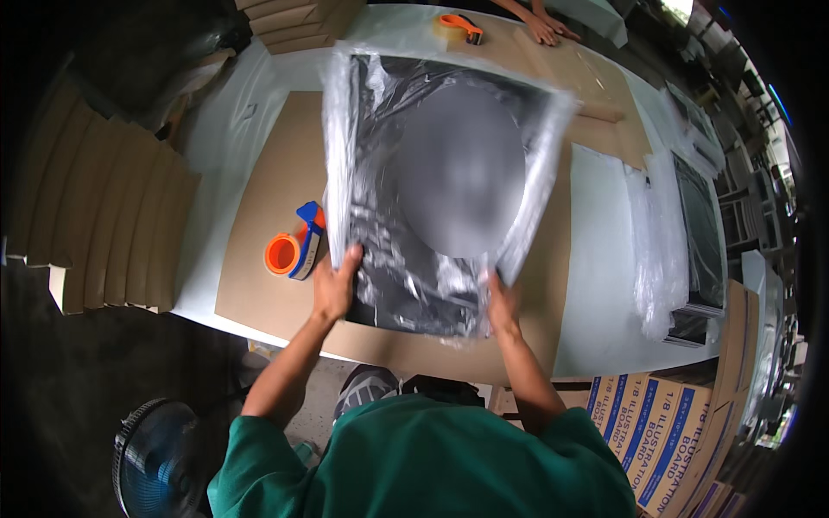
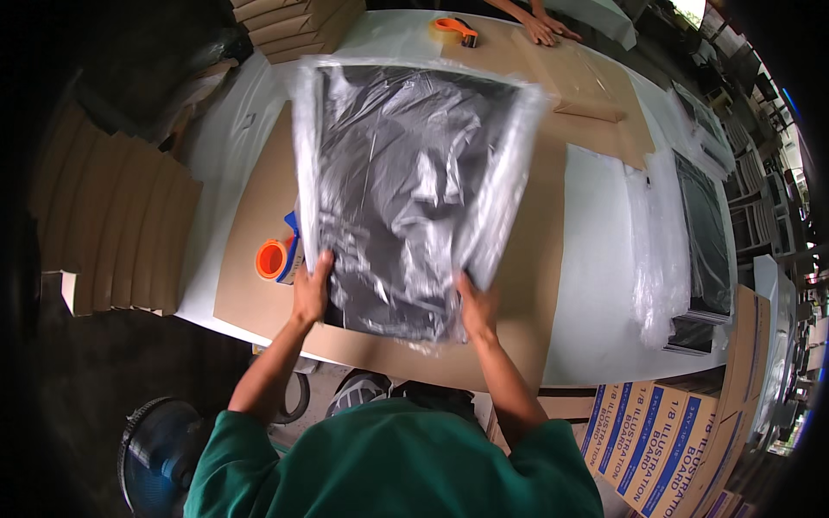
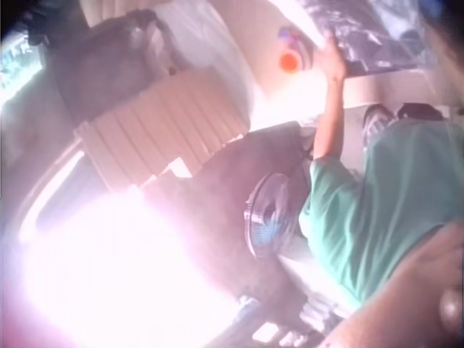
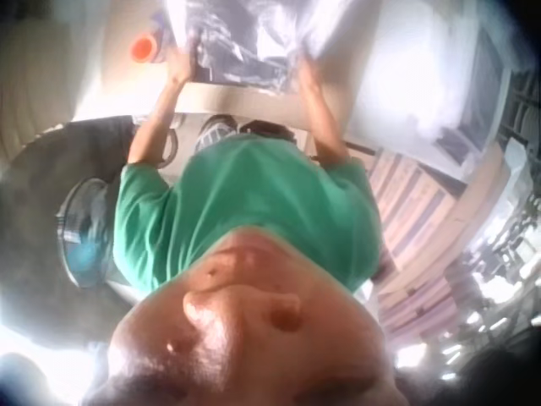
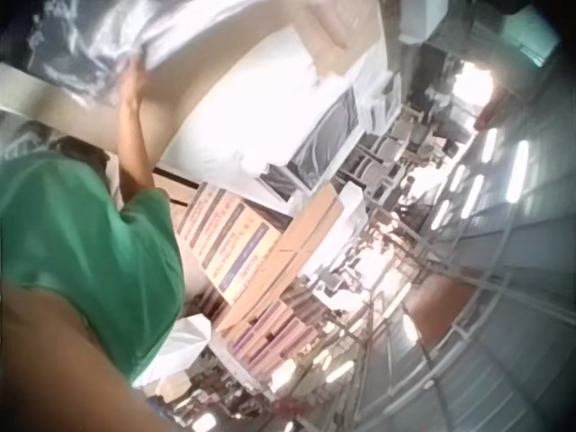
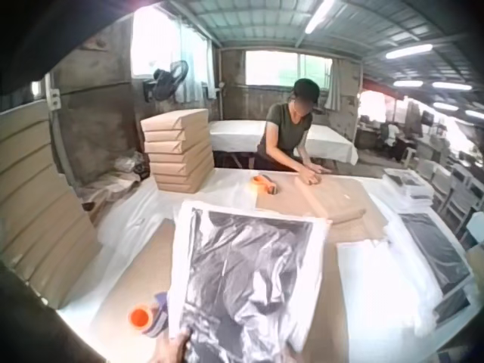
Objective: The person wraps boards in paper, secures the paper with tape, and then places the wrapped boards into a cardboard box.
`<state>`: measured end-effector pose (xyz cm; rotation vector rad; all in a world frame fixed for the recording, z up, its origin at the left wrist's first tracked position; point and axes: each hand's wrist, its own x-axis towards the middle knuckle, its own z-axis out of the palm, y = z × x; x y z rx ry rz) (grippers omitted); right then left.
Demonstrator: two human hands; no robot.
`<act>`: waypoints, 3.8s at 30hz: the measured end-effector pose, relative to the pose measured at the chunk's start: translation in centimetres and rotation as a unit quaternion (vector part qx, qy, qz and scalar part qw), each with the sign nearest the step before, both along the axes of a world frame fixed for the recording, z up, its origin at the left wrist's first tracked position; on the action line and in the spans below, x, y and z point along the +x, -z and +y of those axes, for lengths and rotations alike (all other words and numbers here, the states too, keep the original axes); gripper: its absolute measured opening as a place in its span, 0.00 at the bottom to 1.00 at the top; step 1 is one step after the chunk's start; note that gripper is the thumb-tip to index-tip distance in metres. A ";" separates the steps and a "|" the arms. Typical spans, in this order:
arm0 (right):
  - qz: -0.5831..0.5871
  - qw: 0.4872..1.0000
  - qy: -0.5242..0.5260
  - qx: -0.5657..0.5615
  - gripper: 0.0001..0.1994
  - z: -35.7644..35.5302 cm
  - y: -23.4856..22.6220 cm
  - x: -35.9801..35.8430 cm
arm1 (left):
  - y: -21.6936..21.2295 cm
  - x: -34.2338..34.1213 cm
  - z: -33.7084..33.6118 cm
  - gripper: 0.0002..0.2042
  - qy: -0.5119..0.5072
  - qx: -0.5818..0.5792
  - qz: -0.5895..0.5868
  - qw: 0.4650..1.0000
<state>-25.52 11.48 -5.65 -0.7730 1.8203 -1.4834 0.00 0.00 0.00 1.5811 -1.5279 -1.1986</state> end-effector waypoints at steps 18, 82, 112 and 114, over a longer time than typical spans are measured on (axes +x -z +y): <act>-0.131 0.965 -0.033 0.227 0.42 -5.2 2.0 2.6 | 3.9 3.0 -7.5 0.44 0.085 0.183 -0.140 0.969; -0.141 0.974 -0.140 -0.109 0.17 -10.4 -6.9 -6.3 | -5.8 -5.4 -6.7 0.10 0.339 -0.057 0.174 0.923; 0.184 0.961 -0.194 -0.076 0.21 -16.9 -2.4 8.2 | 4.5 -6.5 -14.0 0.24 0.323 -0.310 -0.413 0.793; 0.287 0.935 -0.207 -0.006 0.21 -17.1 -1.9 8.9 | 4.1 -6.3 -14.1 0.25 0.337 -0.311 -0.410 0.788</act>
